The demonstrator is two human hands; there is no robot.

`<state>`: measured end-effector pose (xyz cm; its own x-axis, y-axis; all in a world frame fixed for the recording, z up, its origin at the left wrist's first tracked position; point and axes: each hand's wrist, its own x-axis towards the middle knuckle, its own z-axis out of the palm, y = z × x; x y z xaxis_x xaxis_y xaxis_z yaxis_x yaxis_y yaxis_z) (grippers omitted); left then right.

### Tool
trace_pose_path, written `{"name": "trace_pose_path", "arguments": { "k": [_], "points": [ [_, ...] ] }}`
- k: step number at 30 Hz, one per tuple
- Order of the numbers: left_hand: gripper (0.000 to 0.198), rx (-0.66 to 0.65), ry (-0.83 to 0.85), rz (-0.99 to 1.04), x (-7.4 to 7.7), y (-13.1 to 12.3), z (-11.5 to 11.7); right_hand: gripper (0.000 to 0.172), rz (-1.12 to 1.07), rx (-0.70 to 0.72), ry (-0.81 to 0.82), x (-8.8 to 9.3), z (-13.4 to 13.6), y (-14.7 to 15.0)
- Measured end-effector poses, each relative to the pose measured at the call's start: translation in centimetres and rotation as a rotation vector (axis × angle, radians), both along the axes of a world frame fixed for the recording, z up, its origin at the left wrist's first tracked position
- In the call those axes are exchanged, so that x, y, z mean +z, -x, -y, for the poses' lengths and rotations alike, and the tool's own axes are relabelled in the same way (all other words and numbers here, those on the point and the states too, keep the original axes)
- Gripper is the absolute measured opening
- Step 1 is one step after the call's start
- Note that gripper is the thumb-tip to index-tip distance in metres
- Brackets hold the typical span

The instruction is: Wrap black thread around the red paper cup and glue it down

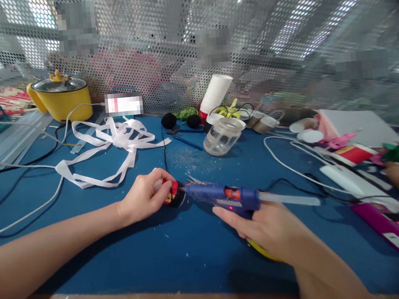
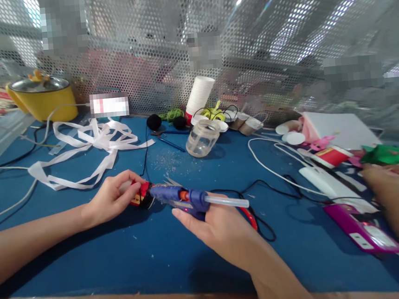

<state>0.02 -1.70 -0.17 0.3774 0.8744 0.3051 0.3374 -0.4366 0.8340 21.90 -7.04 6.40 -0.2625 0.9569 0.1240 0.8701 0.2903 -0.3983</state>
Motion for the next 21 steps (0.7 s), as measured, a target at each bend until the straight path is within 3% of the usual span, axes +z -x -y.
{"name": "trace_pose_path", "arguments": {
  "k": [6,21],
  "points": [
    [0.014,-0.064,-0.031,0.033,-0.2,0.0,0.2,0.048,-0.052,-0.118,0.269,0.4,-0.6,0.1],
    [0.013,-0.020,-0.072,-0.013,-0.1,0.1,0.2,0.050,-0.137,-0.143,0.340,1.1,-1.1,1.0]
  ]
}}
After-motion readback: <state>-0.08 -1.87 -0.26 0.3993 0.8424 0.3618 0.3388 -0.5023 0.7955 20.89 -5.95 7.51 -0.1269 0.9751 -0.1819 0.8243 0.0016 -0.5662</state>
